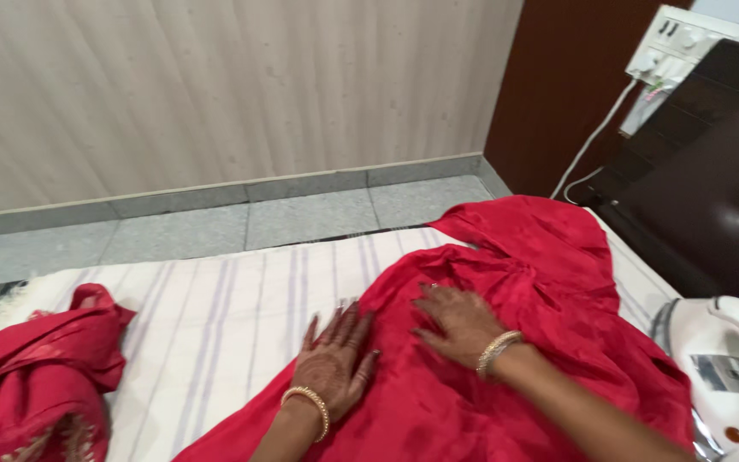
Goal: The person irons a red garment laid out on a bed. They use a white electric iron to smooth the fabric, repeatedly adjusting the garment's position and folding sections to reach different areas. Other clothes are visible on the bed but are not handled during the task.
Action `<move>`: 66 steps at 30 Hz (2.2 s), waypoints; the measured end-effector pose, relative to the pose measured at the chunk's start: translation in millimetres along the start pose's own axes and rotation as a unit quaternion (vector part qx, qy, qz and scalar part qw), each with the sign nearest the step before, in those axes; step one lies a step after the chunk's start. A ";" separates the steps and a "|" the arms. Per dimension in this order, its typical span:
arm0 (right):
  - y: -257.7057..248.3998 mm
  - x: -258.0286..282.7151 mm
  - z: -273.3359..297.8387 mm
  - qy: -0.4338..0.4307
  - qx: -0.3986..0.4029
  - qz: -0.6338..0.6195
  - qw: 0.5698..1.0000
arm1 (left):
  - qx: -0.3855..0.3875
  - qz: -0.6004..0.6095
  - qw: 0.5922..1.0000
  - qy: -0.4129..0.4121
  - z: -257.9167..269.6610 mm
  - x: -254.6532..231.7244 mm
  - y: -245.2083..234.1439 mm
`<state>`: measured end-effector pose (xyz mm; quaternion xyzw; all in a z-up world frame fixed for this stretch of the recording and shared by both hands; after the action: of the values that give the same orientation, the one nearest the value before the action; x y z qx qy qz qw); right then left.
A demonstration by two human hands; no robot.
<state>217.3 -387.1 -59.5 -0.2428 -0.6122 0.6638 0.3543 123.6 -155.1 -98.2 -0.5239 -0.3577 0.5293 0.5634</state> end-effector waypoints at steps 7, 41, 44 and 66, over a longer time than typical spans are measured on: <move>-99.3 -148.4 162.6 0.150 -0.185 0.061 0.969 | -0.081 0.013 0.996 -0.032 -49.6 -64.1 -12.3; -92.6 81.7 162.4 0.105 0.116 -0.369 0.916 | 0.090 0.326 0.900 -0.275 122.4 53.4 -77.3; -47.7 130.6 101.9 0.096 0.100 -0.535 0.834 | 0.161 0.451 0.835 -0.272 133.0 63.7 -65.0; 4.8 -33.7 14.9 0.014 0.222 0.130 0.966 | 0.051 0.262 0.948 -0.174 78.3 -36.3 -95.8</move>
<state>226.5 -422.6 -66.0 -0.2448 -0.4075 0.8200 0.3188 63.2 -163.3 15.4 -0.4697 -0.2733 0.7584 0.3598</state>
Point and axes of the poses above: each hand's wrist, its own z-axis away from the middle knuckle, its own y-axis out of the palm, x = y × z, the point moved 1 cm from there along -z, towards the middle knuckle, and after that the axes turned 8 degrees about x, right-handed, at the moved point
